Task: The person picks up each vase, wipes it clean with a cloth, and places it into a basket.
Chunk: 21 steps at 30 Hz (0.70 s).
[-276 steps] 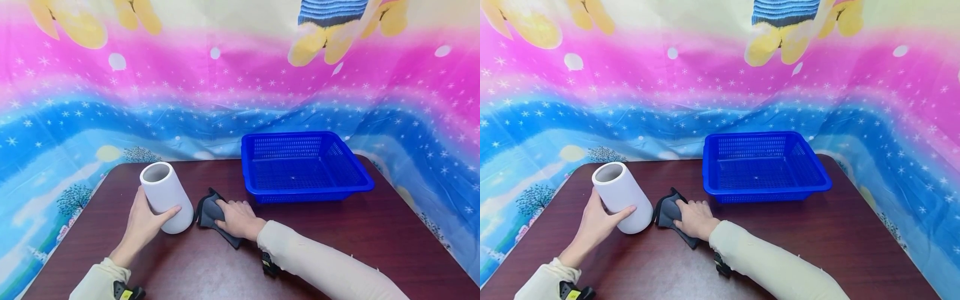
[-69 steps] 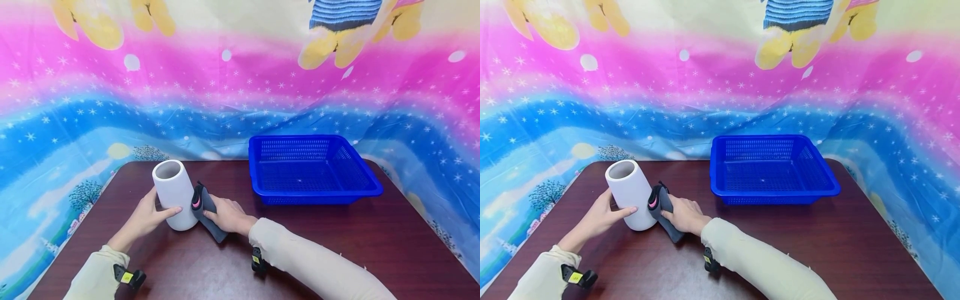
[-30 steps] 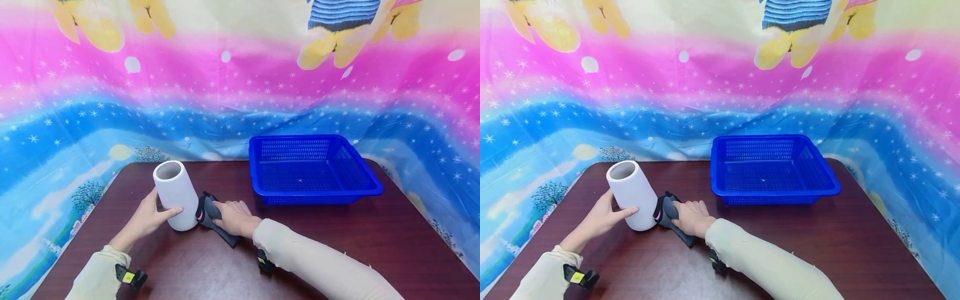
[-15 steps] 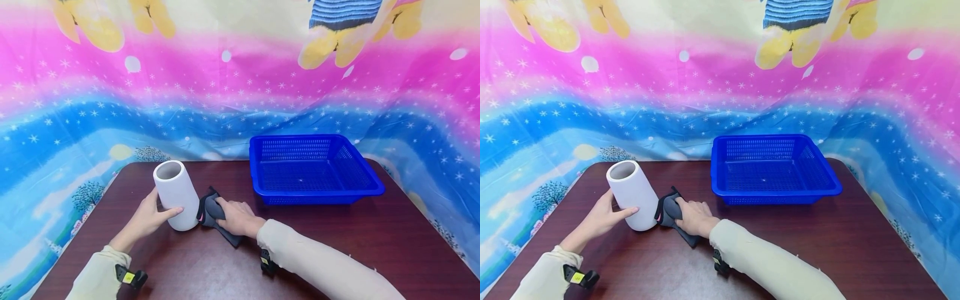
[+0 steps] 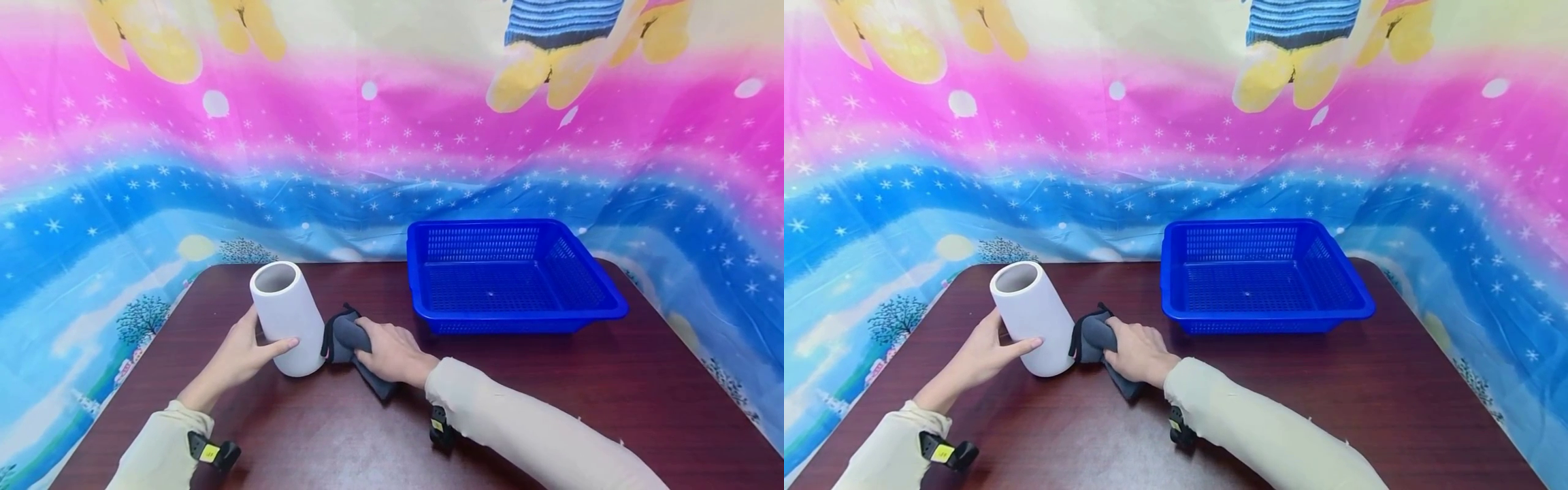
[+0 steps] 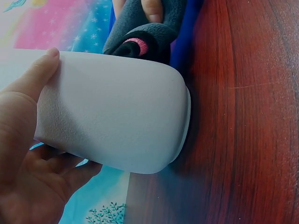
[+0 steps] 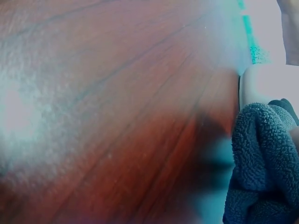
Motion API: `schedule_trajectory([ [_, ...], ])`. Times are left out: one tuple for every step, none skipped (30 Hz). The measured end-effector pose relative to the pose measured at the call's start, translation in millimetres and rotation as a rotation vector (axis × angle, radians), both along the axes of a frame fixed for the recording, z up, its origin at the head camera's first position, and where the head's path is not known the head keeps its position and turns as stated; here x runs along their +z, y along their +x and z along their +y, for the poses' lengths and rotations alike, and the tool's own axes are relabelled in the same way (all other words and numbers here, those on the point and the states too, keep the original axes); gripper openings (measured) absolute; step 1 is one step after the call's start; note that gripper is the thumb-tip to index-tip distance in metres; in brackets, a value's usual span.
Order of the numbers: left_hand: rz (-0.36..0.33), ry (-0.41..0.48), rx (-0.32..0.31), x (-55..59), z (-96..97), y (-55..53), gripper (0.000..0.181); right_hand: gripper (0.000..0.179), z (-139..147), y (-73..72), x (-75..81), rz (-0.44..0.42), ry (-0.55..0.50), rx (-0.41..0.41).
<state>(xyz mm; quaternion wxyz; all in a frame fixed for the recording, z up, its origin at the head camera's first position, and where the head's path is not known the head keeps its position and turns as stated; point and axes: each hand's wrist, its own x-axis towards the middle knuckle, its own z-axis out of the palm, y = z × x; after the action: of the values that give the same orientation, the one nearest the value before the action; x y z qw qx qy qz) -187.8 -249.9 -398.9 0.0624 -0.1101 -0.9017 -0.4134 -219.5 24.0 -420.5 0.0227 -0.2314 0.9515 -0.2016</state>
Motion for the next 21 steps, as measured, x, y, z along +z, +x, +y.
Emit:
schedule_trajectory([
  [0.000, 0.002, -0.002, -0.3, -0.2, -0.1, 0.078, 0.051, 0.4, -0.1, 1.0, 0.005, -0.004, -0.004],
  [0.000, 0.004, -0.002, -0.5, -0.3, -0.1, 0.079, 0.051, 0.8, -0.3, 2.2, 0.009, -0.010, -0.006],
  [0.001, 0.005, -0.003, -0.8, -0.4, -0.2, 0.079, 0.050, 1.1, -0.5, 3.3, 0.014, -0.015, -0.008],
  [0.002, 0.006, -0.004, -0.9, -0.5, -0.2, 0.079, 0.050, 1.4, -0.7, 4.4, 0.020, -0.018, -0.008],
  [0.004, 0.006, -0.005, -1.1, -0.6, -0.3, 0.079, 0.050, 1.7, -0.8, 5.6, 0.026, -0.025, -0.008],
  [0.006, 0.005, -0.005, -1.2, -0.7, -0.3, 0.080, 0.049, 1.8, -0.9, 6.9, 0.032, -0.029, -0.008],
  [0.009, 0.005, -0.006, -1.2, -0.7, -0.3, 0.080, 0.049, 2.2, -1.0, 8.1, 0.038, -0.034, -0.009],
  [0.011, 0.004, -0.006, -1.2, -0.6, -0.4, 0.080, 0.048, 2.4, -1.1, 9.4, 0.043, -0.038, -0.010],
  [0.012, 0.003, -0.007, -1.3, -0.6, -0.5, 0.080, 0.048, 2.8, -1.1, 10.5, 0.047, -0.041, -0.011],
  [0.014, 0.002, -0.008, -1.3, -0.6, -0.6, 0.080, 0.048, 3.1, -1.2, 11.7, 0.049, -0.047, -0.012],
  [0.017, 0.001, -0.008, -1.2, -0.6, -0.6, 0.080, 0.047, 3.2, -1.2, 13.1, 0.049, -0.057, -0.015],
  [0.019, 0.000, -0.008, -1.2, -0.6, -0.7, 0.080, 0.047, 3.4, -1.8, 14.2, 0.050, -0.066, -0.019],
  [0.021, 0.000, -0.009, -1.3, -0.6, -0.8, 0.080, 0.046, 3.6, -2.2, 15.7, 0.050, -0.083, -0.025],
  [0.023, -0.001, -0.009, -1.3, -0.7, -0.9, 0.080, 0.046, 3.9, -2.7, 17.4, 0.048, -0.104, -0.032],
  [0.024, -0.001, -0.009, -1.3, -0.8, -0.9, 0.080, 0.045, 4.1, -3.3, 19.3, 0.044, -0.130, -0.041],
  [0.024, -0.001, -0.010, -1.2, -0.9, -0.9, 0.080, 0.045, 4.2, -4.1, 21.2, 0.041, -0.160, -0.050],
  [0.024, 0.000, -0.011, -1.3, -1.0, -1.0, 0.080, 0.045, 4.2, -4.9, 23.6, 0.035, -0.192, -0.059],
  [0.023, 0.002, -0.011, -1.3, -1.0, -1.1, 0.080, 0.044, 4.2, -5.5, 26.0, 0.031, -0.224, -0.068],
  [0.023, 0.002, -0.011, -1.3, -1.1, -1.0, 0.080, 0.045, 3.9, -6.0, 28.8, 0.027, -0.257, -0.075],
  [0.022, 0.003, -0.012, -1.1, -1.1, -1.0, 0.080, 0.045, 3.6, -6.4, 31.3, 0.023, -0.283, -0.081],
  [0.021, 0.003, -0.012, -1.0, -1.1, -0.9, 0.080, 0.046, 3.0, -6.7, 33.7, 0.021, -0.307, -0.086],
])
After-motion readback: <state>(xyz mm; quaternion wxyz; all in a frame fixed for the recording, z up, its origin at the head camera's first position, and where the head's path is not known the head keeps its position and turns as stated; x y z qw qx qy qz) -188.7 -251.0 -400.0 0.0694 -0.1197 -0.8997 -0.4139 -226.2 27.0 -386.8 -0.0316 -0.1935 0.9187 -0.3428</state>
